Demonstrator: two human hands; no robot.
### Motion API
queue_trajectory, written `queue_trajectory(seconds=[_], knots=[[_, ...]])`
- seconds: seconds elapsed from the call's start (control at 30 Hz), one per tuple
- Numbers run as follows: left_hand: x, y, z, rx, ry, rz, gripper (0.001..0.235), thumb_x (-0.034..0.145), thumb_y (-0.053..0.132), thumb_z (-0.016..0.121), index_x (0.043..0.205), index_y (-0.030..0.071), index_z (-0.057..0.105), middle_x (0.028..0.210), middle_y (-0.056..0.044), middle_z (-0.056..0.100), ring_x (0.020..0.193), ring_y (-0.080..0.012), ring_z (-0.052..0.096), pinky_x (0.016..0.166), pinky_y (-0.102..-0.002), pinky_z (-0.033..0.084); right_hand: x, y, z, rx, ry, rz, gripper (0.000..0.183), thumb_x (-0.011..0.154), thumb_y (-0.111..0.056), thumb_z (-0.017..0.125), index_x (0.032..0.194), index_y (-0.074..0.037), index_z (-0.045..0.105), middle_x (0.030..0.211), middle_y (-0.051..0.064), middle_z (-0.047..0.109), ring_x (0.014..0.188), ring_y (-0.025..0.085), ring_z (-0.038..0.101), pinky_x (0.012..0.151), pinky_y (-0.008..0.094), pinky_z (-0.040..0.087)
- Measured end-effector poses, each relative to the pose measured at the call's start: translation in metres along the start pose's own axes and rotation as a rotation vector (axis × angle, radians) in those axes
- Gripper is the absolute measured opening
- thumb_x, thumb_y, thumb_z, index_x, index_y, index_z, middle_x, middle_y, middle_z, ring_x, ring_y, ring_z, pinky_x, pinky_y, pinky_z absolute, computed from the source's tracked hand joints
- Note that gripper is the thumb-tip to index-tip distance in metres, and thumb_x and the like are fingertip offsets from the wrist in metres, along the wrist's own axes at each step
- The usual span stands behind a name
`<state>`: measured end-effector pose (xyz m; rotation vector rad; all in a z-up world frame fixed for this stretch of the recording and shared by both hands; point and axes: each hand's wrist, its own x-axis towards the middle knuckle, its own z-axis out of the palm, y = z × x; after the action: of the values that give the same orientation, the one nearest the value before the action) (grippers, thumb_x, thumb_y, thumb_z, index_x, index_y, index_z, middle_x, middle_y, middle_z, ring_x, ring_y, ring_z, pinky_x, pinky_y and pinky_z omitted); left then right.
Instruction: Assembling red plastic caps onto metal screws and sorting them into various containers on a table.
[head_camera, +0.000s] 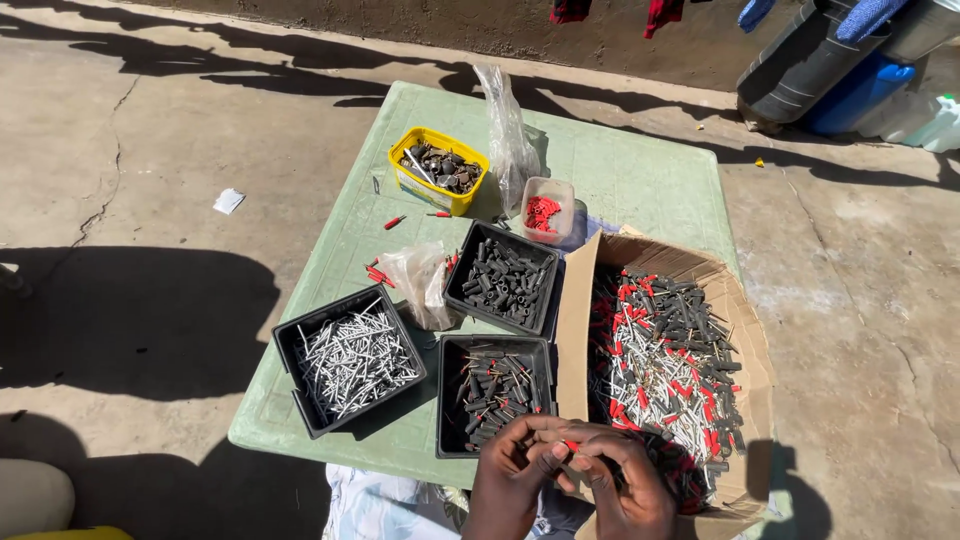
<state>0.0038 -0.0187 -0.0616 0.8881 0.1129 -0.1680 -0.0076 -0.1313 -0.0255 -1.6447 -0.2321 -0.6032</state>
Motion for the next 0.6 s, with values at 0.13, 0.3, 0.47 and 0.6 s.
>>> queue_trajectory(seconds=[0.13, 0.3, 0.47, 0.6], knots=[[0.001, -0.004, -0.009, -0.067, 0.008, 0.021, 0.042, 0.081, 0.02, 0.083, 0.11, -0.009, 0.074, 0.092, -0.02, 0.08, 0.08, -0.0242, 0.075, 0.073, -0.032, 0.061, 0.005, -0.004, -0.016, -0.397, -0.157, -0.08, 0.02, 0.087, -0.011, 0.06, 0.083, -0.017, 0.078, 0.12, 0.008, 0.068, 0.108, 0.021, 0.062, 0.084, 0.035, 0.053], [-0.003, 0.001, -0.015, 0.044, -0.191, -0.023, 0.02, 0.093, 0.013, 0.077, 0.096, -0.006, 0.072, 0.064, -0.014, 0.067, 0.055, -0.0169, 0.061, 0.058, -0.027, 0.048, 0.0, 0.014, -0.023, -0.112, -0.121, 0.115, 0.012, 0.081, -0.017, 0.078, 0.077, -0.006, 0.08, 0.095, 0.008, 0.067, 0.085, 0.014, 0.066, 0.078, 0.026, 0.05], [-0.003, 0.024, -0.004, 0.496, -0.201, 0.214, 0.028, 0.099, 0.033, 0.066, 0.091, 0.007, 0.073, 0.072, -0.004, 0.067, 0.063, -0.0141, 0.063, 0.061, -0.029, 0.048, -0.002, 0.005, -0.019, -0.218, -0.071, 0.05, 0.013, 0.086, -0.021, 0.072, 0.079, -0.011, 0.078, 0.084, 0.002, 0.068, 0.075, 0.01, 0.064, 0.068, 0.022, 0.052], [-0.006, 0.032, -0.003, 0.835, -0.267, 0.345, 0.015, 0.105, 0.025, 0.057, 0.098, 0.015, 0.066, 0.07, -0.001, 0.068, 0.06, -0.014, 0.068, 0.06, -0.029, 0.052, -0.014, 0.04, -0.028, -0.143, -0.104, -0.016, 0.016, 0.089, -0.023, 0.07, 0.083, -0.01, 0.076, 0.083, 0.005, 0.069, 0.077, 0.012, 0.067, 0.073, 0.023, 0.054]])
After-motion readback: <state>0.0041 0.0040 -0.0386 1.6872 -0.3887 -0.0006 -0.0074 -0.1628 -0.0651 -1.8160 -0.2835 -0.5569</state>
